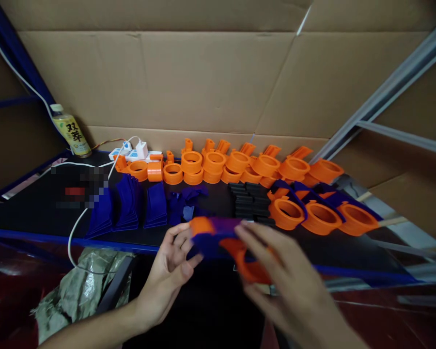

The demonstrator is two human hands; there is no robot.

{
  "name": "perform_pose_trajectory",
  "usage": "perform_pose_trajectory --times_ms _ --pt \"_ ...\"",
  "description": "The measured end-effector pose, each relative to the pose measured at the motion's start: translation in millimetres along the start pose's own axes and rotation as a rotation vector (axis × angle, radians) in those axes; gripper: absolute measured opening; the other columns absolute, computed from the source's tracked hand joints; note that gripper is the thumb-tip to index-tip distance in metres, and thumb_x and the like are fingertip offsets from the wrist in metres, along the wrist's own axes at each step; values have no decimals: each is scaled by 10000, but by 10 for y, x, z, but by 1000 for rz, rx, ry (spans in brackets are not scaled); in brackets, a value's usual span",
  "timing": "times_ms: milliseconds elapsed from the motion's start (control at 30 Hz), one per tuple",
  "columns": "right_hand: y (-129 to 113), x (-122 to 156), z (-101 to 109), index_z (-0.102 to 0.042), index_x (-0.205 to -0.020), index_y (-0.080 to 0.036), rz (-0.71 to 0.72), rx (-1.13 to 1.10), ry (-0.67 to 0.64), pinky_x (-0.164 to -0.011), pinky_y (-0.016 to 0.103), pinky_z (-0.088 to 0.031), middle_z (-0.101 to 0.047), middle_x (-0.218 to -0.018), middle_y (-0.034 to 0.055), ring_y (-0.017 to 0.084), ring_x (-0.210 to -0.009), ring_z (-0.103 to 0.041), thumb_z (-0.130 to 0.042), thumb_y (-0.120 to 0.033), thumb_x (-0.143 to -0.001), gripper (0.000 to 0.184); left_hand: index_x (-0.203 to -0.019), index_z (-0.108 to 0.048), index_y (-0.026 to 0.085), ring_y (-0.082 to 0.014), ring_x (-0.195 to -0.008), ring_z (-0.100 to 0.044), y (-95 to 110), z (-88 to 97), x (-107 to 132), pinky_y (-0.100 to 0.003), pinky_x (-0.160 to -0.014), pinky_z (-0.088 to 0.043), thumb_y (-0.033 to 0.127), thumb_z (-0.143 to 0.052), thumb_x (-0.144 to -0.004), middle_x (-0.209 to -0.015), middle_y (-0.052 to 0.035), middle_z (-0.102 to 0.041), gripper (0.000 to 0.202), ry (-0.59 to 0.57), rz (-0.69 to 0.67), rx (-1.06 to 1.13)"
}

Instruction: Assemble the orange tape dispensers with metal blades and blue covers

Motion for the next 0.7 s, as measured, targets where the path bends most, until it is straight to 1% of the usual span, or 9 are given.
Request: perform_pose_trajectory --times_ms 67,133,233,300,333,400,467,600,700 --pt "555 -31 237 -356 -1578 -252 -112 77 87 -1114 528 -441 -517 -1415 158 332 -1320 -516 -563 -283 -933 678 -1353 -511 293 -339 -1381 -495 23 -43 -22 -552 -1138 -405 366 -797 -823 -1460 -132 -541 607 -97 -18 -20" --pt "1232 1 456 -490 -1502 -231 -257 158 125 -1108 544 -434 -493 -1381 184 383 -1326 -498 -628 -400 -869 669 -1335 -537 282 -339 -1329 -546 7 -51 -37 -584 -1110 -428 331 -736 -880 -1421 -138 -573 499 -163 23 -40" --pt "2252 171 523 -561 -1443 -246 -524 73 -51 -1070 487 -457 -553 -1291 155 347 -1187 -600 -680 -495 -781 718 -1287 -569 236 -324 -1187 -640 -65 -52 -49 -574 -1005 -508 342 -630 -954 -1307 -158 -644 354 -232 137 -24" --pt "2721 299 470 -566 -1430 -261 -614 14 -143 -1087 420 -433 -572 -1326 136 306 -1207 -604 -684 -473 -796 679 -1261 -579 219 -303 -1099 -678 -104 -47 -59 -541 -947 -540 347 -594 -976 -1230 -153 -677 313 -242 181 -15" --pt "2876 348 430 -574 -1421 -244 -629 13 -179 -1079 403 -432 -568 -1340 145 301 -1208 -605 -691 -458 -795 672 -1246 -584 211 -294 -1066 -689 -123 -46 -64 -525 -925 -548 350 -578 -986 -1200 -150 -687 295 -241 201 -14" --pt "3054 416 332 -562 -1431 -207 -630 22 -247 -1083 390 -418 -548 -1379 173 301 -1236 -593 -679 -416 -821 655 -1219 -595 194 -281 -1022 -701 -163 -45 -70 -499 -898 -554 359 -537 -1006 -1159 -150 -700 276 -240 244 -18" --pt "3098 447 258 -543 -1449 -194 -612 24 -283 -1095 387 -403 -531 -1411 192 306 -1269 -576 -664 -396 -851 642 -1204 -601 181 -273 -997 -706 -195 -45 -71 -480 -883 -554 372 -517 -1014 -1139 -155 -708 282 -243 282 -27" --pt "3052 460 246 -530 -1459 -236 -614 11 -263 -1091 381 -405 -528 -1467 177 313 -1313 -553 -699 -475 -853 673 -1200 -603 171 -264 -969 -711 -234 -26 -65 -452 -868 -548 395 -520 -1011 -1107 -154 -721 305 -244 316 -47" --pt "3095 449 298 -565 -1429 -214 -652 -5 -226 -1071 390 -422 -562 -1449 183 314 -1280 -577 -712 -499 -845 666 -1191 -611 170 -264 -967 -715 -258 0 -61 -442 -869 -545 407 -536 -1004 -1108 -153 -722 311 -237 332 -85"
Point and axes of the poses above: each hand's wrist, its own x-axis away from the middle knuckle, its own z-axis out of the back of the hand, y = z × x, the point moved 6 cm from there along -x, towards the middle knuckle
